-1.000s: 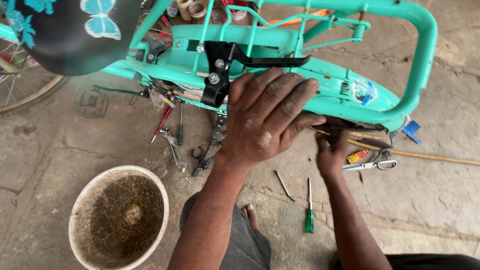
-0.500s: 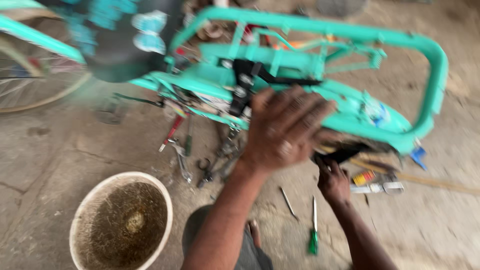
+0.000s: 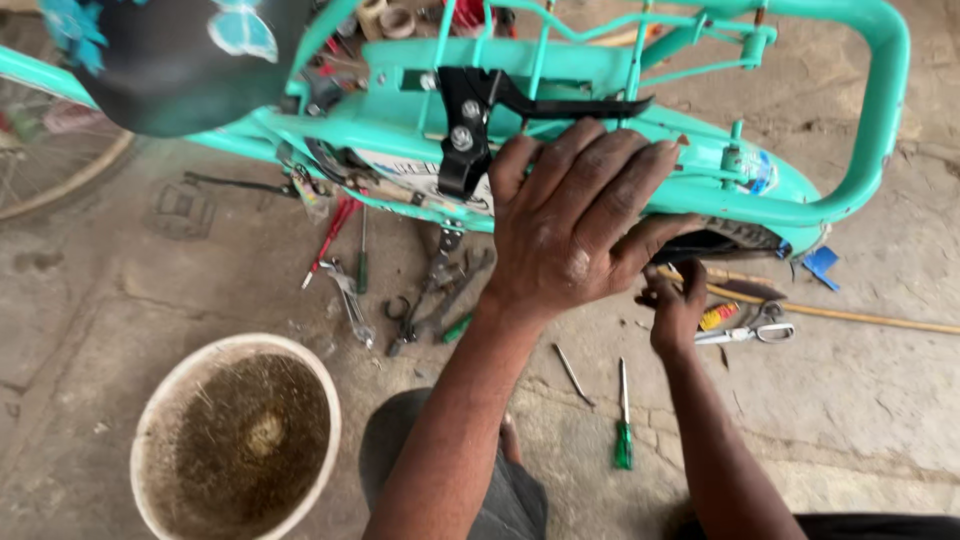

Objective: The person is repairing a bicycle by removing the rear tire. They use a screwdriver to loosen the axle nuts and then pull the tire out of the frame.

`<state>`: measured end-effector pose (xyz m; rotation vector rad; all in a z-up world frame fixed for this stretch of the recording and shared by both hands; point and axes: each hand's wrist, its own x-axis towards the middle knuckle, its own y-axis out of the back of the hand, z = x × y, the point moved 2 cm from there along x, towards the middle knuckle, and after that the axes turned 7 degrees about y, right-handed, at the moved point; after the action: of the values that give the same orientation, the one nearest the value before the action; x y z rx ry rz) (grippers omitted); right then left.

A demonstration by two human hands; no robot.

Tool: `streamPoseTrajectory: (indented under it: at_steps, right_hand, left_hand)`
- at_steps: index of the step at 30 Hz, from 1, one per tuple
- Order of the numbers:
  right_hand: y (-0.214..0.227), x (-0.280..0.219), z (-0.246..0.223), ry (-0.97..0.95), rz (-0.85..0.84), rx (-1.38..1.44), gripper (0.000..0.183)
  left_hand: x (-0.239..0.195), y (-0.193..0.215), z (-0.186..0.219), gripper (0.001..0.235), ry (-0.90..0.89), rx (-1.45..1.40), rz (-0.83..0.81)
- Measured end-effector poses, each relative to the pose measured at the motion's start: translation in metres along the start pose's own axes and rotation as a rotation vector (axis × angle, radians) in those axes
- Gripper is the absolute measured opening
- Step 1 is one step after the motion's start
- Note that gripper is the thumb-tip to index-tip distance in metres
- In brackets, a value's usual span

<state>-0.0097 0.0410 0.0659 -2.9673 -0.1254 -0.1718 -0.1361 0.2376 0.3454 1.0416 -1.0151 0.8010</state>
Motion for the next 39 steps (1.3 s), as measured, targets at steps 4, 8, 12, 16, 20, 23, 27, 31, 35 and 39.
streamPoseTrajectory:
  at_steps: [4,8,12,16,20,23,27,31,35,39]
  right_hand:
    - [0.007,0.035,0.025,-0.086,-0.099,0.104,0.020]
    - [0.023,0.031,0.079,0.129,-0.014,-0.539,0.029]
    - [0.039,-0.057,0.129,-0.153,-0.189,-0.911,0.044]
    - [0.014,-0.128,0.179,-0.796,-0.236,-0.153,0.027]
    - [0.027,-0.104,0.167,-0.713,0.045,0.131,0.051]
    - [0.066,-0.057,0.120,-0.520,-0.057,0.164,0.076]
    - [0.083,0.029,0.081,-0.450,-0.110,0.299,0.061]
    - [0.086,0.079,0.108,-0.332,0.126,0.105,0.039]
    - [0.098,0.042,0.141,0.175,0.157,-0.789,0.046]
    - [0.094,0.020,0.137,0.040,0.157,-0.732,0.047]
  left_hand:
    - [0.005,-0.004,0.000,0.050,0.007,0.015,0.026]
    - [-0.001,-0.011,-0.002,0.050,0.029,0.037,0.013]
    - [0.004,-0.012,-0.001,0.049,-0.001,0.049,0.042]
    - [0.008,-0.003,-0.002,0.050,-0.086,0.029,0.043]
    - [0.008,0.000,-0.002,0.049,-0.042,0.037,0.001]
    - [0.006,0.001,0.001,0.050,0.019,0.036,-0.026]
    - [0.013,-0.002,0.001,0.051,-0.004,0.040,0.012]
    - [0.011,-0.006,0.003,0.051,0.015,0.064,0.009]
    - [0.001,-0.003,0.005,0.050,0.027,0.059,-0.035]
    - [0.012,-0.007,0.002,0.051,0.034,0.062,-0.022]
